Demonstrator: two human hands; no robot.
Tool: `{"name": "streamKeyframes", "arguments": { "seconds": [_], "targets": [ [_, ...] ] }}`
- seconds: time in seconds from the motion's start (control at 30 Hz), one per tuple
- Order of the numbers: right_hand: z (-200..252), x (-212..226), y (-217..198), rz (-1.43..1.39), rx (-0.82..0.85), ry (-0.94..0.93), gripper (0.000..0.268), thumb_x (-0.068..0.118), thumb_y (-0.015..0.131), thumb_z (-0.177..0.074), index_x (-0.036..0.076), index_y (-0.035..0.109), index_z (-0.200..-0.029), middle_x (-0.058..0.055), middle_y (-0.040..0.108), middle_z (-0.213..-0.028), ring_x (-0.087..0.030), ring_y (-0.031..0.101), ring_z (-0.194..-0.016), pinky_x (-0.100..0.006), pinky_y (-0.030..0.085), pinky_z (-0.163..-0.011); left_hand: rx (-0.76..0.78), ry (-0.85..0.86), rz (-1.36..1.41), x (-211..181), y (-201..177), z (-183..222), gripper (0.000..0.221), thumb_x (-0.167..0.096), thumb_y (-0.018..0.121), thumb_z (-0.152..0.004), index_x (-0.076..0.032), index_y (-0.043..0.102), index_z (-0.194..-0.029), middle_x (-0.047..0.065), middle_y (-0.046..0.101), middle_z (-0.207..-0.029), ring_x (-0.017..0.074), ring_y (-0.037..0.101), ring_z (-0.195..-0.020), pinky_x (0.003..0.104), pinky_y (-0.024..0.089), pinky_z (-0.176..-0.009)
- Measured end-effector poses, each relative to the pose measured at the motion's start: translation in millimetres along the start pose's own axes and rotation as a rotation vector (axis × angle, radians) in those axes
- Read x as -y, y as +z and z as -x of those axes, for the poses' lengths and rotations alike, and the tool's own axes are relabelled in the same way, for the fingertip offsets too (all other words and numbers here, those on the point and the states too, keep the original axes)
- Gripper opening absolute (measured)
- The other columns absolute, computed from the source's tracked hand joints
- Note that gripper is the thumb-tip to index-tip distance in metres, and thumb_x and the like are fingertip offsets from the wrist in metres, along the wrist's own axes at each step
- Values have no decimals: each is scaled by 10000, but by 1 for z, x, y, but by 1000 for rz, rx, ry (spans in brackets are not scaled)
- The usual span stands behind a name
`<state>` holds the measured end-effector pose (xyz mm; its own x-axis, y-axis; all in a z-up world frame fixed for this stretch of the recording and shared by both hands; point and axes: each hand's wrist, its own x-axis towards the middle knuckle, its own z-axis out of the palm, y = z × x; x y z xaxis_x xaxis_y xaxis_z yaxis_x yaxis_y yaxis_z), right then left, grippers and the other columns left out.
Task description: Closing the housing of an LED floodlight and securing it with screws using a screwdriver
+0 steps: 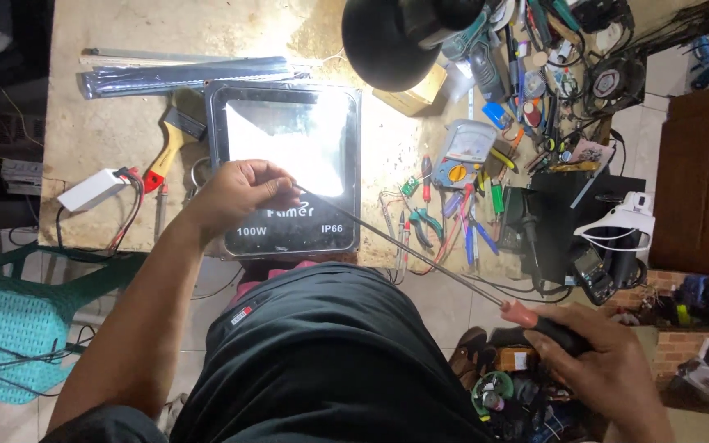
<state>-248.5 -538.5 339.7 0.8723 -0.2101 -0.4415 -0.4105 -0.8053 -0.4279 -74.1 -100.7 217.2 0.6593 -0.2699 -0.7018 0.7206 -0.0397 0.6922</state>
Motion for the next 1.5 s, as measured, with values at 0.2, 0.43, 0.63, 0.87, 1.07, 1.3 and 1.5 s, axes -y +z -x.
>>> {"name": "streamKeyframes", "arguments": {
  "seconds": [0.2,0.43,0.63,0.87,1.07,1.3,1.5],
  "targets": [
    [-18,-13,-37,-48,46,133,321,113,855,-769,87,881,-1089,-89,793,-917,-213,719,-861,-443,481,-728,25,-59,-118,1,36,1,219,-103,621,-988,34,692,-1144,194,787,-1014,274,776,-937,362,641,-895],
    [-39,-42,-93,-68,-85,-118,340,14,813,-743,78,799,-1077,-97,720,-1215,-251,690,-1163,-463,538,-905,105,-131,-196,16,80,-36,239,-182,656,-978,-7,737,-1118,131,797,-1056,203,752,-988,292,613,-861],
    [-39,-42,-107,-456,-464,-158,334,-121,653,-906,-64,477,-1184,-339,639,-1237,-454,707,-1082,-519,654,-748,121,-129,-90,2,115,-56,300,-271,647,-954,-33,704,-1128,139,774,-1119,237,750,-1069,336,622,-971],
    [-36,-81,-119,-20,-549,-67,434,101,679,-1086,-57,477,-1435,-278,573,-1356,-412,612,-1101,-478,470,-1013,-808,982,-732,-61,112,-72,894,-598,843,-817,-80,440,-1425,182,564,-1235,364,563,-1146,508,525,-923],
    [-63,6,-134,67,-247,299,534,366,488,-1015,45,539,-1439,-142,505,-1453,-284,487,-1316,-451,327,-1147,-946,1312,-902,-126,95,-93,766,-631,953,-740,-123,609,-1198,130,566,-1186,341,548,-1100,503,452,-826],
    [-97,97,-118,324,-290,-289,358,201,672,-1023,20,588,-1321,-177,583,-1428,-285,615,-1207,-393,493,-1047,-962,1249,-827,-123,34,-126,646,-469,948,-965,-174,574,-1402,109,548,-1302,324,549,-1189,509,464,-968],
    [-125,174,-86,190,-307,-409,372,-46,730,-1077,-54,459,-1333,-277,606,-1391,-337,649,-1243,-390,524,-1082,-898,1319,-740,-130,12,-130,557,-255,976,-995,-99,586,-1361,122,493,-1329,335,530,-1196,493,511,-958]
  ]
}}
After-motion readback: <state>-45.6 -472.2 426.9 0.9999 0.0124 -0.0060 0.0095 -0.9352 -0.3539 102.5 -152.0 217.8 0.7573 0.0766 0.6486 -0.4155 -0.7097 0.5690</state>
